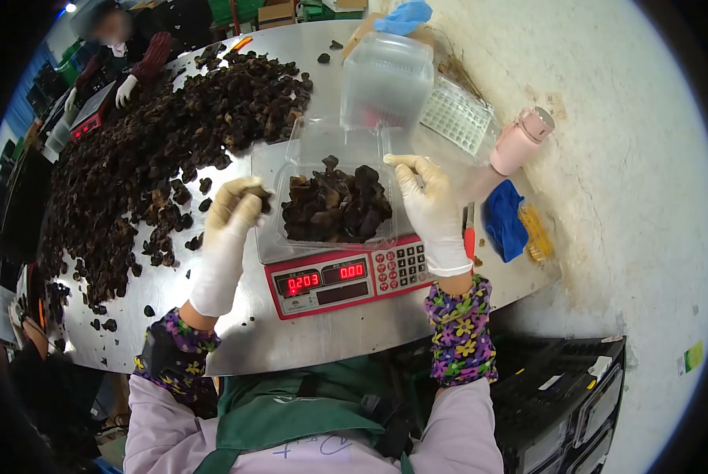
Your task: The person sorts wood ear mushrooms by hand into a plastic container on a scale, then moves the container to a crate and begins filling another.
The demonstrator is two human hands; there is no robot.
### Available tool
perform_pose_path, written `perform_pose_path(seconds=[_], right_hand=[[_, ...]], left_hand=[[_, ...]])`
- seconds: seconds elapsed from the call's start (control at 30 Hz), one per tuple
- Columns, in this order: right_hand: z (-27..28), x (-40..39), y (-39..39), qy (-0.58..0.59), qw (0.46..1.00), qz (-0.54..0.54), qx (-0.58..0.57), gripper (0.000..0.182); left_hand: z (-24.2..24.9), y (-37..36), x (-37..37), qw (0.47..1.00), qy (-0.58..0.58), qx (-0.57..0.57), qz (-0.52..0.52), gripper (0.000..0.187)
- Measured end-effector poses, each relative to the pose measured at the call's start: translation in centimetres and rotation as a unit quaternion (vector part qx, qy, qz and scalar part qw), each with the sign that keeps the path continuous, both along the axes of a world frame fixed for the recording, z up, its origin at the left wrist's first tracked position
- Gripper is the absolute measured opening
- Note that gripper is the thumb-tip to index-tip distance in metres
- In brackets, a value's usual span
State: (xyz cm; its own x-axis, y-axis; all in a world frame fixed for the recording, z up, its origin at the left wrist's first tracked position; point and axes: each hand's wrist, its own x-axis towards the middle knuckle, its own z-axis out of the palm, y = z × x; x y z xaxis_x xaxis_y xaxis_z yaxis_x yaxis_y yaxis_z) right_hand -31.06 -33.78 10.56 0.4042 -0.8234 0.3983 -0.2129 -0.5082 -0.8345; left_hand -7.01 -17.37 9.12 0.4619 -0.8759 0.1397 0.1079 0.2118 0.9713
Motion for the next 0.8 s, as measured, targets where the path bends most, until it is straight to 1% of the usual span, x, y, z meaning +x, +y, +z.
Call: perform_pose_path(seconds=[0.03, 0.07, 0.1, 0.13, 0.17, 0.2, 0.23, 0.27, 0.3, 0.33, 0.37, 0.43, 0.47, 0.5, 0.53, 0.57, 0.6, 0.63, 0.67, 0.7, 0.73, 0.77, 0.8], right_hand=[[-0.5, -0.1, -0.9, -0.010, 1.000, 0.013, 0.012, 0.020], [-1.1, -0.2, -2.0, -0.010, 1.000, 0.013, 0.012, 0.020], [-1.8, -0.2, -3.2, -0.009, 0.999, 0.020, 0.049, 0.022], [-2.1, 0.2, -4.2, -0.008, 0.996, 0.026, 0.086, 0.026], [-2.3, 0.7, -5.2, -0.009, 0.996, 0.026, 0.084, 0.026], [-2.2, 1.3, -6.0, -0.057, 0.978, 0.027, 0.201, 0.028], [-2.2, 1.8, -6.8, -0.104, 0.943, 0.027, 0.316, 0.031], [-2.2, 2.3, -7.4, -0.106, 0.943, 0.026, 0.314, 0.031], [-2.1, 2.7, -8.1, -0.149, 0.907, 0.031, 0.393, 0.035], [-2.1, 3.0, -8.8, -0.192, 0.862, 0.036, 0.468, 0.039], [-2.1, 3.0, -9.5, -0.194, 0.862, 0.036, 0.466, 0.039], [-3.0, 2.0, -11.3, -0.278, 0.793, 0.170, 0.515, 0.053], [-3.4, 0.8, -12.6, -0.278, 0.754, 0.330, 0.496, 0.063], [-2.1, 0.7, -11.0, -0.278, 0.754, 0.329, 0.495, 0.063], [0.4, 0.6, -7.6, -0.180, 0.879, 0.233, 0.374, 0.061], [1.7, 0.1, -4.7, -0.073, 0.962, 0.124, 0.233, 0.059], [1.5, -1.0, -3.2, -0.008, 0.979, 0.151, 0.140, 0.054], [1.0, -1.7, -1.2, -0.007, 0.979, 0.147, 0.138, 0.054], [0.2, -2.3, 1.1, 0.081, 0.993, 0.073, -0.043, 0.054], [-0.6, -2.7, 3.1, 0.166, 0.961, -0.005, -0.221, 0.055], [-2.0, -3.0, 4.7, 0.181, 0.981, -0.043, -0.057, 0.054], [-3.0, -3.0, 5.9, 0.189, 0.973, -0.080, 0.109, 0.053], [-2.7, -2.6, 6.8, 0.051, 0.961, -0.030, 0.271, 0.046]], left_hand=[[0.3, -0.2, 0.3, 0.994, 0.108, 0.012, 0.014, 0.023], [1.1, -0.3, 0.4, 0.983, 0.182, 0.002, -0.004, 0.021], [2.2, -0.4, 0.3, 0.967, 0.254, -0.009, -0.022, 0.023], [2.2, -0.7, 0.6, 0.967, 0.254, -0.010, -0.021, 0.023], [1.8, -1.0, 1.3, 0.956, 0.292, 0.015, -0.020, 0.021], [1.2, -1.2, 1.8, 0.943, 0.330, 0.042, -0.019, 0.022], [0.3, -1.3, 2.3, 0.959, 0.275, 0.063, -0.012, 0.024], [-0.3, -0.8, 2.5, 0.959, 0.264, 0.105, -0.014, 0.022], [-0.4, -0.1, 2.2, 0.956, 0.253, 0.146, -0.015, 0.020], [-0.1, 0.6, 1.5, 0.954, 0.248, 0.169, -0.022, 0.014], [0.4, 1.0, 0.4, 0.943, 0.260, 0.209, 0.013, 0.016], [1.6, 2.0, -1.3, 0.939, 0.226, 0.253, 0.054, 0.023], [1.3, 2.4, -1.3, 0.939, 0.224, 0.254, 0.053, 0.023], [0.9, 2.8, -1.1, 0.944, 0.193, 0.266, 0.023, 0.026], [0.7, 3.1, -0.9, 0.947, 0.162, 0.276, -0.007, 0.029], [0.8, 3.2, -0.6, 0.947, 0.162, 0.276, -0.009, 0.029], [0.9, 3.0, -0.2, 0.953, 0.138, 0.268, -0.011, 0.031], [1.1, 2.8, 0.1, 0.959, 0.115, 0.260, -0.013, 0.033], [0.5, 2.5, 0.5, 0.967, 0.092, 0.236, -0.019, 0.038], [0.3, 2.0, 0.5, 0.968, 0.092, 0.234, -0.025, 0.038], [0.1, 1.6, 0.5, 0.964, 0.052, 0.255, -0.045, 0.034], [0.0, 1.4, 0.4, 0.959, 0.012, 0.276, -0.066, 0.030], [-0.2, 1.3, 0.4, 0.958, 0.029, 0.272, -0.082, 0.020]])
